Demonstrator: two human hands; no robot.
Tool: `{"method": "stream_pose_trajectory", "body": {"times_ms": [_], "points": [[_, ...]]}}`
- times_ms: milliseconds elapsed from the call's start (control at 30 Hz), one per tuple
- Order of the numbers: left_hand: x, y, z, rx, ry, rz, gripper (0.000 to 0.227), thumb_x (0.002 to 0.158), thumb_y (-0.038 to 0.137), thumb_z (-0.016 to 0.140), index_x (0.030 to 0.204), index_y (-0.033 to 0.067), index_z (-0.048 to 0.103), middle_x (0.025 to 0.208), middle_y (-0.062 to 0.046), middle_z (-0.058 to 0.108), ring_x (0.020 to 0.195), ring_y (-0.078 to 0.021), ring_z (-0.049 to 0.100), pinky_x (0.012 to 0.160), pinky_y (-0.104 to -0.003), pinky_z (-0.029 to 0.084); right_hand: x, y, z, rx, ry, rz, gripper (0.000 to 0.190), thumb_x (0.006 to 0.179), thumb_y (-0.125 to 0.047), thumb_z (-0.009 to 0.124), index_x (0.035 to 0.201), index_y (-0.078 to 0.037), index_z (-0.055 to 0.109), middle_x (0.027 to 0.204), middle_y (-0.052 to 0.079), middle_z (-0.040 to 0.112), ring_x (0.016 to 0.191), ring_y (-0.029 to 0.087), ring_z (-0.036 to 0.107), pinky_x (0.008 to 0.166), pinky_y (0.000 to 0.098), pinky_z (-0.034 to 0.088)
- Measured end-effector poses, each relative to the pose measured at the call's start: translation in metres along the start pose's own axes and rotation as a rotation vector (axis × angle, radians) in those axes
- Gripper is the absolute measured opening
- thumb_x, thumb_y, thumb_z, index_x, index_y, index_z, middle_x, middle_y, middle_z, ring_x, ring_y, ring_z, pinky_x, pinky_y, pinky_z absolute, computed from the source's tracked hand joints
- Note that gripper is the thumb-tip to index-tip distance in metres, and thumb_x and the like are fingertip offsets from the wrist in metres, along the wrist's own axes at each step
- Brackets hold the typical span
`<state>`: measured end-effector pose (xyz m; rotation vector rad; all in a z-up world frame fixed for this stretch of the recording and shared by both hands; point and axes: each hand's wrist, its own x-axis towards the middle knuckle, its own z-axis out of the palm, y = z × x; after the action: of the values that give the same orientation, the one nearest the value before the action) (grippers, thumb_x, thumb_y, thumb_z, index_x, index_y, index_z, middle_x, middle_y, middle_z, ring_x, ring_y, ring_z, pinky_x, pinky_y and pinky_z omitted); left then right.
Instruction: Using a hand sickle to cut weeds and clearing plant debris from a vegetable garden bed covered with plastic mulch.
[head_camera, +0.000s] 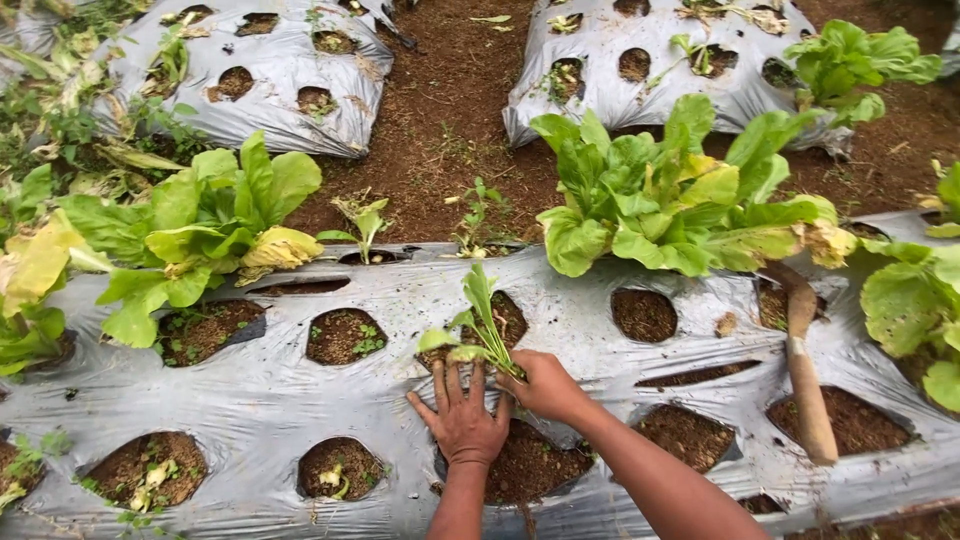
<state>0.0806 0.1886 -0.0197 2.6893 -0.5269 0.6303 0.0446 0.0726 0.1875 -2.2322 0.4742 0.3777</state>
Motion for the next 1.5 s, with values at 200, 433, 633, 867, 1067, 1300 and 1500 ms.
{"method": "stream_pose_trajectory", "body": {"times_ms": [200, 433, 633, 867, 1067, 1300, 1500], "points": [[0.002, -0.002, -0.011, 0.068, -0.016, 0.091, 0.092, 0.071, 0.077, 0.058, 0.154, 0.0487, 0.028, 0.173, 0.007, 0.004, 0.158, -0.0317, 0.005, 0.114, -0.079, -0.004, -0.055, 0.133, 0.015, 0.092, 0.249, -0.249, 0.022, 0.085, -0.032, 0.063, 0.095, -0.012, 0.066, 0.095, 0.005, 0.067, 0.089, 0.022, 0.061, 0.073, 0.0312, 0.045], [-0.016, 0.061, -0.011, -0.122, 0.047, 0.079, 0.032, 0.099, 0.034, 0.057, 0.125, 0.0342, 0.074, 0.156, 0.003, 0.055, 0.160, -0.0513, 0.016, 0.097, -0.093, -0.009, -0.168, 0.268, 0.005, 0.390, 0.584, 0.097, 0.037, 0.081, -0.038, 0.062, 0.108, -0.014, 0.068, 0.110, 0.002, 0.071, 0.105, 0.017, 0.064, 0.087, 0.0322, 0.048], [-0.089, 0.203, -0.011, -0.246, -0.179, 0.365, 0.059, 0.095, 0.053, 0.044, 0.145, 0.0223, 0.052, 0.169, -0.017, 0.020, 0.157, -0.0362, 0.017, 0.111, -0.082, -0.004, -0.258, 0.344, -0.001, 0.641, 0.770, 0.587, 0.054, 0.080, -0.043, 0.061, 0.123, -0.010, 0.060, 0.124, 0.007, 0.063, 0.116, 0.021, 0.057, 0.096, 0.0356, 0.043], [-0.138, 0.301, -0.044, -0.303, -0.850, 0.748, 0.050, 0.095, 0.048, 0.054, 0.140, 0.0256, 0.055, 0.166, -0.025, 0.002, 0.154, -0.0419, -0.009, 0.117, -0.072, -0.011, -0.324, 0.390, -0.022, 0.790, 0.985, 1.015, 0.070, 0.084, -0.038, 0.058, 0.141, -0.009, 0.031, 0.147, 0.016, 0.024, 0.133, 0.032, 0.029, 0.107, 0.0511, 0.032], [-0.127, 0.296, -0.036, -0.329, -0.750, 0.643, 0.049, 0.097, 0.040, 0.055, 0.141, 0.0181, 0.054, 0.166, -0.009, 0.019, 0.155, -0.0292, 0.006, 0.115, -0.077, -0.006, -0.300, 0.383, -0.077, 0.619, 0.900, 0.874, 0.065, 0.084, -0.035, 0.057, 0.140, -0.012, 0.032, 0.146, 0.012, 0.027, 0.129, 0.030, 0.034, 0.103, 0.0519, 0.035], [-0.144, 0.261, -0.038, -0.257, -0.880, 0.510, 0.063, 0.099, 0.036, 0.057, 0.155, 0.0176, 0.035, 0.169, -0.005, 0.012, 0.156, -0.0278, 0.004, 0.124, -0.054, -0.003, -0.190, 0.346, -0.132, 1.268, 0.526, 0.237, 0.041, 0.092, -0.035, 0.047, 0.122, -0.007, 0.046, 0.105, 0.014, 0.060, 0.084, 0.027, 0.064, 0.069, 0.0361, 0.051], [-0.176, 0.205, -0.053, -0.345, -0.773, 0.292, 0.061, 0.099, 0.029, 0.059, 0.154, 0.0136, 0.039, 0.167, -0.006, 0.019, 0.155, -0.0286, 0.010, 0.124, -0.053, 0.003, -0.090, 0.393, -0.120, 1.339, 0.555, 0.116, 0.037, 0.082, -0.030, 0.069, 0.101, -0.004, 0.050, 0.074, 0.016, 0.060, 0.055, 0.022, 0.058, 0.043, 0.0320, 0.050]]}}
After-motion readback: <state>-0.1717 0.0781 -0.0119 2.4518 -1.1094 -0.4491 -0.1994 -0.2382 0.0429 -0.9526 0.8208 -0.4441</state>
